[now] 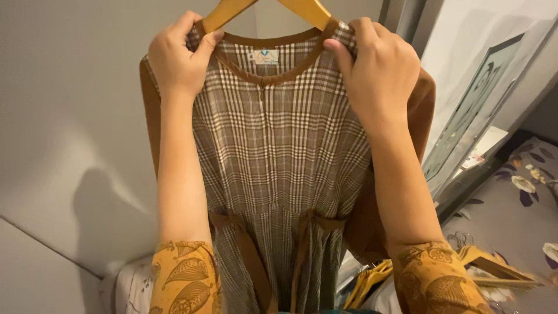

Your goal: The person selects a wooden hanger from a pile, places a plaid dress onto it, and hangs the dress on a closet rod. The person then retrieves another hanger from the pile.

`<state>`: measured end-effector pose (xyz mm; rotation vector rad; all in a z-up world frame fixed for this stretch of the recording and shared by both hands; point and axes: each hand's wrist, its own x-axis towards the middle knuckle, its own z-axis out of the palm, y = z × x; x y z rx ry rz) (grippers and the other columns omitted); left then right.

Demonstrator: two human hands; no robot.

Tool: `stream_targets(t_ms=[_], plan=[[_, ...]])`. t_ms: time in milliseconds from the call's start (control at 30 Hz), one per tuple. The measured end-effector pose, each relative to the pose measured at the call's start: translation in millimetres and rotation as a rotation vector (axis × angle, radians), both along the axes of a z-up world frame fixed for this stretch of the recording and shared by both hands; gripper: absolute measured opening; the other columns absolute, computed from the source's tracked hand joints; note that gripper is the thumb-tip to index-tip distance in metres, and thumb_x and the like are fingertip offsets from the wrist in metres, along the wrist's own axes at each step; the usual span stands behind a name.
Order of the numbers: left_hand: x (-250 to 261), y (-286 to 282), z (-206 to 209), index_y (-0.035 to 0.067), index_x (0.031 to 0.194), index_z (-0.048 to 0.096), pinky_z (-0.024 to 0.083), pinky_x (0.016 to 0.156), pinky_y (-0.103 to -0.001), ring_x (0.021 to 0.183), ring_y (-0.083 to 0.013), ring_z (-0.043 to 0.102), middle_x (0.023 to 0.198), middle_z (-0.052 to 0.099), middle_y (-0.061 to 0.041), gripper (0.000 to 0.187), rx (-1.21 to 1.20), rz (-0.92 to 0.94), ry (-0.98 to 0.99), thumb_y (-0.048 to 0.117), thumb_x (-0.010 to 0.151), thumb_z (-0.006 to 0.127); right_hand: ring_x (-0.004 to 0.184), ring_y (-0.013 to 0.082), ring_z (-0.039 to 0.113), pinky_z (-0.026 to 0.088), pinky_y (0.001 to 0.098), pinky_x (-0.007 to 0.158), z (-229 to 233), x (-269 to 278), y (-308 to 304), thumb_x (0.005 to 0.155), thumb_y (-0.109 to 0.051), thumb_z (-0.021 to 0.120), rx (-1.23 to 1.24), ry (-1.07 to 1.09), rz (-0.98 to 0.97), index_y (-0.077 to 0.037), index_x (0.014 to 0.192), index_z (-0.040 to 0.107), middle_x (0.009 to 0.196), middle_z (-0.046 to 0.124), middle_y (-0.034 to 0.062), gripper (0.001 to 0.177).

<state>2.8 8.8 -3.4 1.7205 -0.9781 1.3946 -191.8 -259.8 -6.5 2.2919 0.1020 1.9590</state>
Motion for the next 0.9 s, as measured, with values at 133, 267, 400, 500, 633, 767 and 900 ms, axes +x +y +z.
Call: stream_targets(t_ms=[133, 267, 400, 500, 633, 767, 900], plan=[[9, -7, -4, 0.008, 0.100, 0.071, 0.042, 0.070, -0.040, 0.078, -0.0259, 0.061, 0.081, 0.067, -0.005, 0.022, -0.029, -0.021, -0.129, 0.028, 0.097, 0.080, 0.070, 0.0320, 0.061, 0.044, 0.0427, 0.062, -3, -3, 3, 0.100, -0.039, 0.079, -0.010, -0.052, -0.067, -0.003, 0.092, 0.061, 0.081, 0.064, 0.0085, 0.040], [12, -8, -2, 0.008, 0.105, 0.072, 0.042, 0.076, -0.043, 0.083, -0.0280, 0.060, 0.085, 0.068, -0.005, 0.025, -0.056, 0.033, -0.182, 0.029, 0.096, 0.081, 0.067, 0.0317, 0.060, 0.044, 0.0429, 0.060, -5, -2, 5, 0.100, -0.042, 0.079, -0.001, -0.071, -0.112, -0.003, 0.088, 0.061, 0.078, 0.064, 0.0094, 0.044], [9, -10, -2, 0.007, 0.106, 0.071, 0.042, 0.077, -0.042, 0.084, -0.0287, 0.059, 0.086, 0.068, -0.005, 0.028, -0.077, 0.056, -0.196, 0.032, 0.097, 0.080, 0.067, 0.0321, 0.061, 0.045, 0.0438, 0.061, -3, -4, 8, 0.098, -0.043, 0.079, 0.024, -0.077, -0.102, -0.002, 0.087, 0.062, 0.078, 0.064, 0.0106, 0.045], [7, -11, -3, 0.008, 0.102, 0.071, 0.041, 0.078, -0.042, 0.084, -0.0280, 0.060, 0.085, 0.069, -0.004, 0.032, -0.086, 0.018, -0.141, 0.038, 0.099, 0.083, 0.070, 0.0331, 0.063, 0.045, 0.0442, 0.062, -3, -4, 11, 0.099, -0.042, 0.080, 0.019, -0.103, -0.068, -0.002, 0.089, 0.063, 0.080, 0.066, 0.0103, 0.045], [10, -11, -6, 0.009, 0.103, 0.072, 0.041, 0.082, -0.042, 0.085, -0.0272, 0.059, 0.088, 0.069, -0.003, 0.030, -0.094, 0.036, -0.116, 0.038, 0.099, 0.081, 0.072, 0.0338, 0.063, 0.046, 0.0448, 0.063, -2, -5, 13, 0.099, -0.043, 0.081, 0.020, -0.109, -0.072, -0.002, 0.091, 0.064, 0.081, 0.066, 0.0100, 0.044], [14, -14, -5, 0.008, 0.106, 0.073, 0.042, 0.085, -0.043, 0.092, -0.0279, 0.059, 0.096, 0.071, -0.004, 0.032, -0.117, 0.079, -0.209, 0.036, 0.097, 0.084, 0.071, 0.0348, 0.062, 0.045, 0.0451, 0.063, -3, -4, 13, 0.100, -0.043, 0.083, 0.019, -0.109, -0.108, -0.002, 0.090, 0.064, 0.080, 0.066, 0.0108, 0.047], [0, -15, -8, 0.009, 0.111, 0.077, 0.043, 0.088, -0.045, 0.098, -0.0295, 0.057, 0.101, 0.068, -0.012, 0.032, -0.185, 0.168, -0.366, 0.033, 0.091, 0.084, 0.068, 0.0320, 0.063, 0.046, 0.0425, 0.060, -6, -4, 13, 0.094, -0.036, 0.080, -0.095, -0.232, -0.114, -0.001, 0.095, 0.067, 0.079, 0.066, 0.0099, 0.038]])
